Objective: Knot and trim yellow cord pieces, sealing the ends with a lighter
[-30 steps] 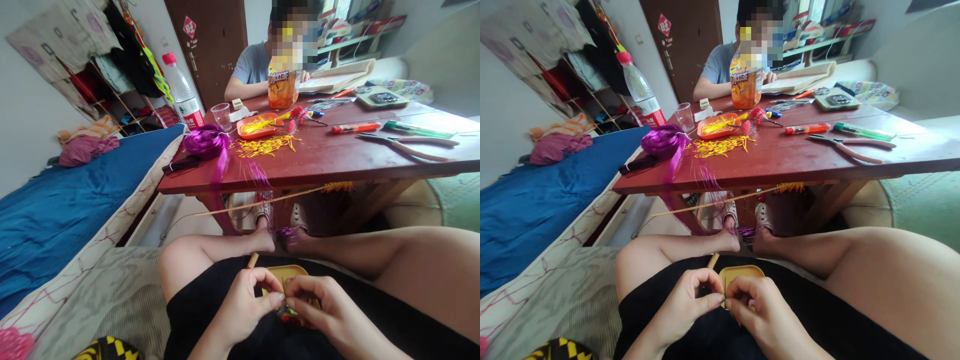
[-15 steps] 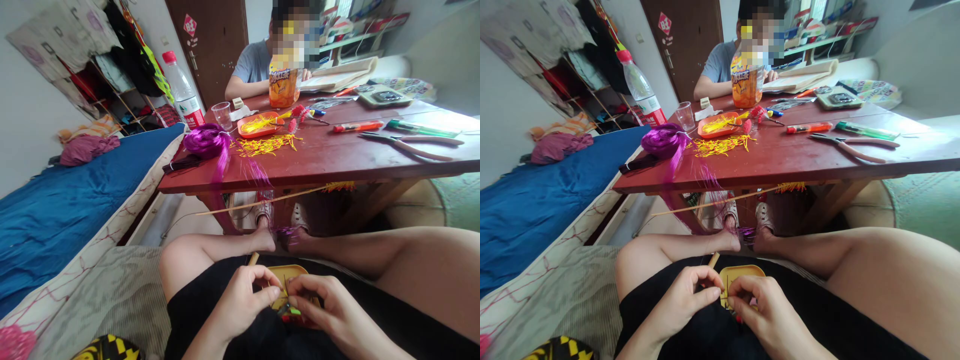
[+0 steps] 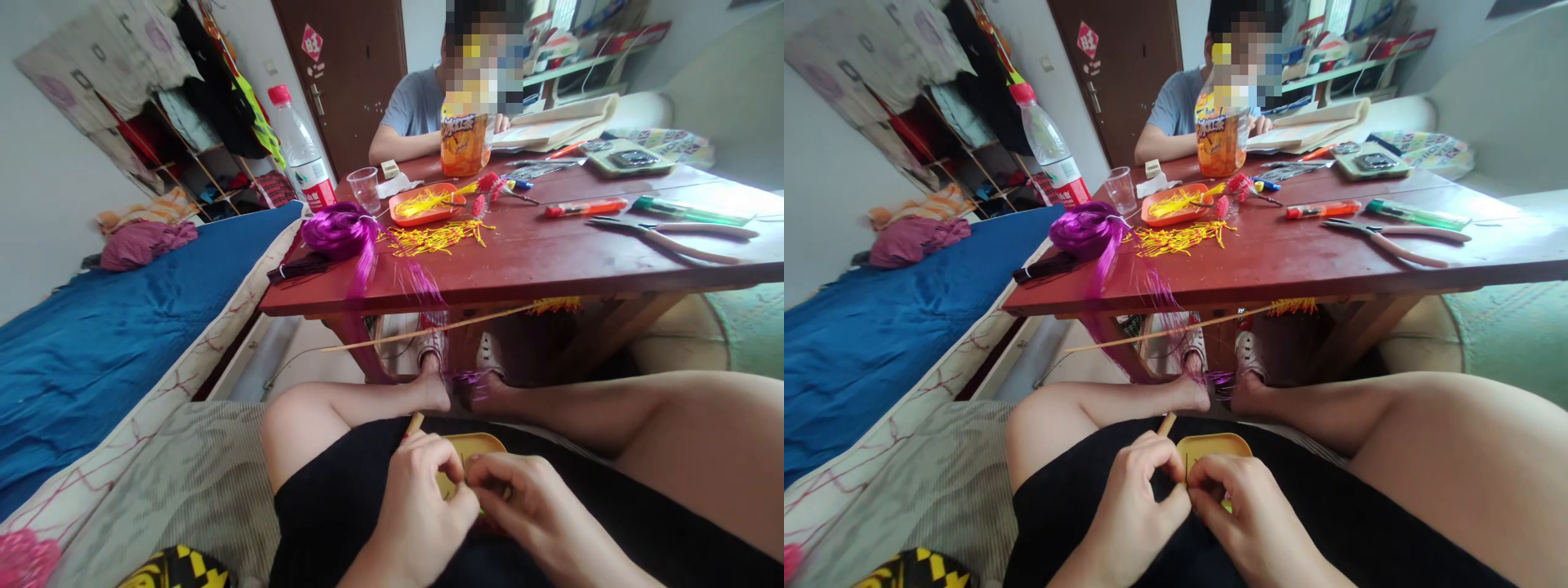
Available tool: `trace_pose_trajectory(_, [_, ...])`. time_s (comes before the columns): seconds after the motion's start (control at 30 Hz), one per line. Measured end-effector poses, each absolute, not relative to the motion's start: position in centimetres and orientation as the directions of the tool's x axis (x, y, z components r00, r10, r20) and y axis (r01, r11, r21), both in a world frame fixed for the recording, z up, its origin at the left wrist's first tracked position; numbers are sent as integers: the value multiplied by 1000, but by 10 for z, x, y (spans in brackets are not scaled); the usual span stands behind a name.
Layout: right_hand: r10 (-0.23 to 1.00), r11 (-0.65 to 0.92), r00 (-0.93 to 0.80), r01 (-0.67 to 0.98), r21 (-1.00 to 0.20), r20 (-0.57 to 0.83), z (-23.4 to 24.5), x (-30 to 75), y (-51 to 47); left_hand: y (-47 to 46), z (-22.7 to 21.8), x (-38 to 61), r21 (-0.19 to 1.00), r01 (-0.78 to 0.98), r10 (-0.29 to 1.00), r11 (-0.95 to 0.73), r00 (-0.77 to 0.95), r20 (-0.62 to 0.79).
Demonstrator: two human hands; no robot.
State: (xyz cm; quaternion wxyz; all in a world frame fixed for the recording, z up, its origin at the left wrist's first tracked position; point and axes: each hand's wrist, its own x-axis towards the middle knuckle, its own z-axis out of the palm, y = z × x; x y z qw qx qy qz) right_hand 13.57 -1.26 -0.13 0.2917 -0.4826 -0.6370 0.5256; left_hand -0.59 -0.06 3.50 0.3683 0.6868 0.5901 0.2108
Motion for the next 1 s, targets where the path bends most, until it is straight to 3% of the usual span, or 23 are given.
trace_pose_trajectory(0.1, [923,16,-364,351,-936,-121,0,136,-13,1,33,-8,780,626,957,10,221,-189])
trace_pose_trajectory(0.33, [931,102,-359,418,-903,-60,2,137,-13,11,19,-17,913,264,904,310,216,-370])
trace_pose_trajectory(0.47, [949,152,-315,443,-884,6,0,135,-15,5,19,-8,932,52,916,358,173,-361])
trace_pose_trajectory(0.57, [966,220,-226,477,-851,122,-4,134,-18,-2,21,-3,948,-4,942,318,112,-315])
trace_pose_trajectory(0.73, [943,331,-172,516,-790,283,-9,133,-22,-8,23,-2,909,-166,924,382,77,-374])
trace_pose_trajectory(0.87, [955,297,-167,490,-819,246,-9,134,-22,-7,23,-4,823,-311,880,475,174,-442])
trace_pose_trajectory(1.0, [960,271,-188,430,-861,208,-6,135,-20,-3,23,-9,805,-299,855,513,252,-453])
